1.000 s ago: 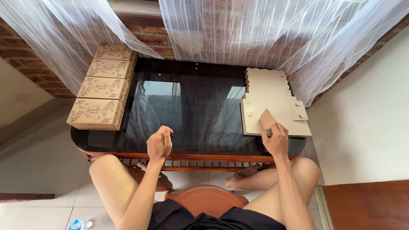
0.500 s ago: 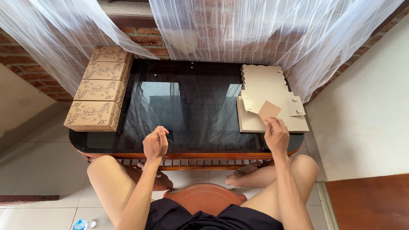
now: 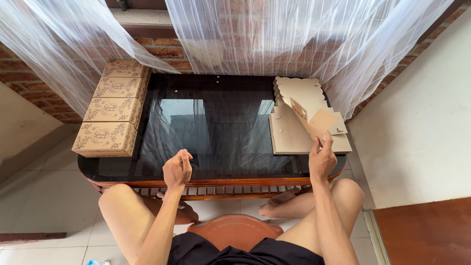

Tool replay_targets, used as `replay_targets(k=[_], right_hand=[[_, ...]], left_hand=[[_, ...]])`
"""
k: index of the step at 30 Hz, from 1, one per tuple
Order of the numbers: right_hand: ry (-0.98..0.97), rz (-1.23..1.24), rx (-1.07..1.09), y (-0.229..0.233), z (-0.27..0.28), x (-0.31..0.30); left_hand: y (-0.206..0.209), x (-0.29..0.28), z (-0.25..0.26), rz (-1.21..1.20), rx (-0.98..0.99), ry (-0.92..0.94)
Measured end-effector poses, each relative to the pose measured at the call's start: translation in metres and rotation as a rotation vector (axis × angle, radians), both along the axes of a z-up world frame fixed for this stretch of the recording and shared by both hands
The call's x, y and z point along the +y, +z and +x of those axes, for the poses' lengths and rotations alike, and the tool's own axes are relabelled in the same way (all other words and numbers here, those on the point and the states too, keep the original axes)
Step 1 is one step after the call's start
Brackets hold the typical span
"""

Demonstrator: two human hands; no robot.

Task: Folding flat cardboard sheets into small boxes and stacking them on a table.

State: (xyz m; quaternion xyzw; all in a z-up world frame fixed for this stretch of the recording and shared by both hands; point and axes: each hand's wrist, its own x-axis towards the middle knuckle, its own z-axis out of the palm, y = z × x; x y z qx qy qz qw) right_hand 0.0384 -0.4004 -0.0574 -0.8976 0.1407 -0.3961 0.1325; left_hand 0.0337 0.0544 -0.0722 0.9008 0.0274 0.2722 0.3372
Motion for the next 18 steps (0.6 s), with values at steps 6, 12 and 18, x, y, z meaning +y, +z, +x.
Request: replay_targets(k=[6, 12, 18], right_hand=[[-0.045, -0.129, -0.060, -0.021, 0.008, -0.019], [-0.012, -0.200, -0.025, -0.004, 0.004, 0.006], [0.087, -0.193, 0.056, 0.003, 0.002, 0.022]], left_hand=[[-0.002, 0.000, 0.000, 0.010, 0.011, 0.000], [0.000, -0.001, 0.000, 0.009, 0.007, -0.002], [-0.008, 0.002, 0.003, 0.016, 0.025, -0.004]])
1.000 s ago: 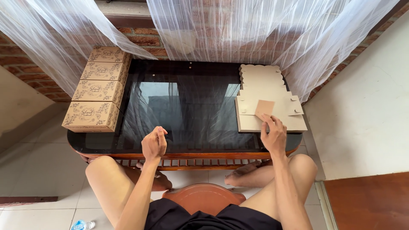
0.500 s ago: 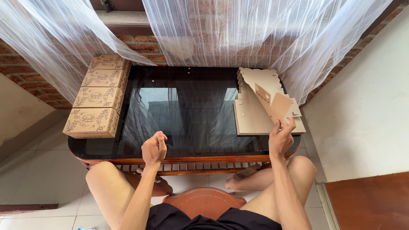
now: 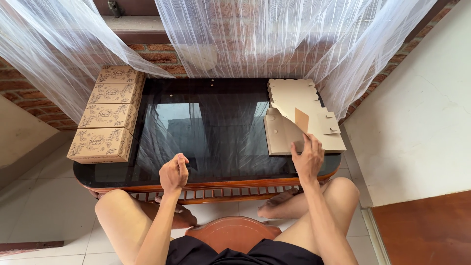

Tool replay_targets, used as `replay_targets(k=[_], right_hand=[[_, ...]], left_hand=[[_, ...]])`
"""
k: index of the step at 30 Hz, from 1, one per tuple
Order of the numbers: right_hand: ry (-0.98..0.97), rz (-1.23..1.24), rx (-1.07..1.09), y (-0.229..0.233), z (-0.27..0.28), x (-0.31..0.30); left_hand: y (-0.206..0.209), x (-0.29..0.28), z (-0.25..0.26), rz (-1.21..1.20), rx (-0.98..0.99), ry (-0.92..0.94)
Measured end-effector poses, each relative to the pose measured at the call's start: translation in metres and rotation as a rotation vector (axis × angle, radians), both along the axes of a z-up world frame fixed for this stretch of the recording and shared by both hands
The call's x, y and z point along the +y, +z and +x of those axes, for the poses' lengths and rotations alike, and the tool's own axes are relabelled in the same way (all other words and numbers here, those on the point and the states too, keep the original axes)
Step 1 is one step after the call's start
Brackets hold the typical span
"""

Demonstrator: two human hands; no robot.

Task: Folding flat cardboard sheets into small boxes and stacking them on a table.

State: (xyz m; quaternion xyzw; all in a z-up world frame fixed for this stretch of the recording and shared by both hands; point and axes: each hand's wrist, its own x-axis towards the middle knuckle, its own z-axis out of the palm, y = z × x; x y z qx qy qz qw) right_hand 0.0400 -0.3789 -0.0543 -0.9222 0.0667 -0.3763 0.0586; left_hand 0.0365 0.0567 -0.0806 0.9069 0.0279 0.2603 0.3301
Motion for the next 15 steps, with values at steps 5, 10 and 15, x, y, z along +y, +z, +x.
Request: replay_targets(k=[5, 10, 15], right_hand=[[0.101, -0.098, 0.015, -0.013, 0.009, -0.004], [0.263, -0.169, 0.047, -0.004, 0.006, 0.004], [0.270, -0.098, -0.035, -0.018, 0.010, -0.003]], left_hand=[[0.001, -0.002, 0.000, 0.003, 0.006, 0.014], [0.005, -0.003, -0.001, 0.008, 0.006, 0.017], [0.005, -0.004, -0.003, 0.024, -0.005, 0.021]])
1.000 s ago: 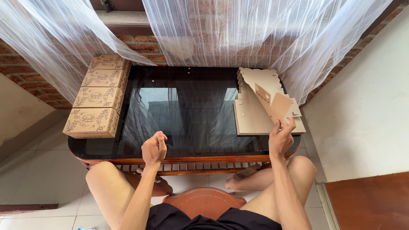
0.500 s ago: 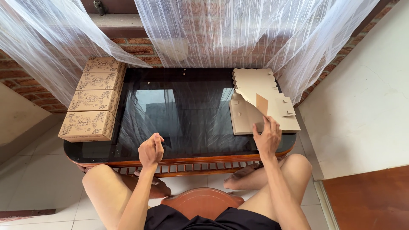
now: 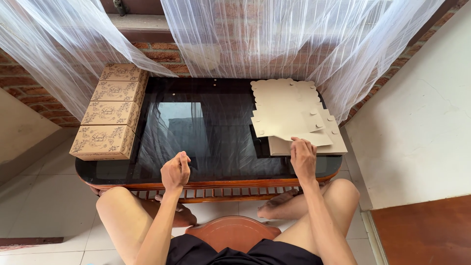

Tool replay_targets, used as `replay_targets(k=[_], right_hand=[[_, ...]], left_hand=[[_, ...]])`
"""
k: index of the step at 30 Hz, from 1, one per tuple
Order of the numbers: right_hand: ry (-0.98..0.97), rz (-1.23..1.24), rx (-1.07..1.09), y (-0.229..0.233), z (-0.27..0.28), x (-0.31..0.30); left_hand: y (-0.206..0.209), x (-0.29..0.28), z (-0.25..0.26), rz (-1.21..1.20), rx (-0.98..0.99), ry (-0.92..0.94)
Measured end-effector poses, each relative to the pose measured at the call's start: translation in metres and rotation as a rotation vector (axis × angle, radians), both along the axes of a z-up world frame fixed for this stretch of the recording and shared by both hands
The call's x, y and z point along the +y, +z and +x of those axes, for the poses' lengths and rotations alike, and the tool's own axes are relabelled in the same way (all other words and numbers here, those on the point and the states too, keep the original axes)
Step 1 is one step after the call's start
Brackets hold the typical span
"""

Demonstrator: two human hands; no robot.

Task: Folding flat cardboard sheets into small boxes and stacking them on a table.

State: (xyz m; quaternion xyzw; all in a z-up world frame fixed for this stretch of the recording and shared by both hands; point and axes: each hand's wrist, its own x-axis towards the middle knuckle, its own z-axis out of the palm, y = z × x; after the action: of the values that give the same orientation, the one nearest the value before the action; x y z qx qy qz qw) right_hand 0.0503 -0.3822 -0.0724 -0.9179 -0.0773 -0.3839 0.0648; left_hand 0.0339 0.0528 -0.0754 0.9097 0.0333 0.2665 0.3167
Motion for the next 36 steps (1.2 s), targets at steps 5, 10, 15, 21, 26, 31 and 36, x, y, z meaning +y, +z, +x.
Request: replay_targets(k=[5, 10, 15, 21, 26, 31, 36], right_hand=[[-0.039, 0.124, 0.086, 0.014, -0.007, 0.004], [-0.098, 0.151, 0.402, 0.021, -0.010, 0.005], [-0.080, 0.012, 0.506, 0.026, -0.005, 0.023], [0.104, -0.064, 0.484, 0.029, -0.018, 0.130], [0.290, -0.020, 0.747, 0.041, -0.036, 0.206], [0.335, -0.097, 0.862, 0.051, -0.034, 0.235], [0.190, -0.079, 0.618, 0.051, -0.021, 0.235]], left_hand=[[0.000, 0.000, 0.002, -0.001, 0.004, 0.018], [0.009, -0.001, -0.001, -0.007, -0.053, -0.005], [0.019, -0.003, 0.001, 0.038, -0.160, -0.049], [0.017, 0.010, 0.005, 0.020, -0.089, -0.240], [0.032, 0.012, -0.001, -0.034, 0.010, -0.312], [0.018, 0.012, 0.005, 0.023, 0.027, -0.301], [0.014, 0.008, 0.011, 0.152, 0.210, -0.223]])
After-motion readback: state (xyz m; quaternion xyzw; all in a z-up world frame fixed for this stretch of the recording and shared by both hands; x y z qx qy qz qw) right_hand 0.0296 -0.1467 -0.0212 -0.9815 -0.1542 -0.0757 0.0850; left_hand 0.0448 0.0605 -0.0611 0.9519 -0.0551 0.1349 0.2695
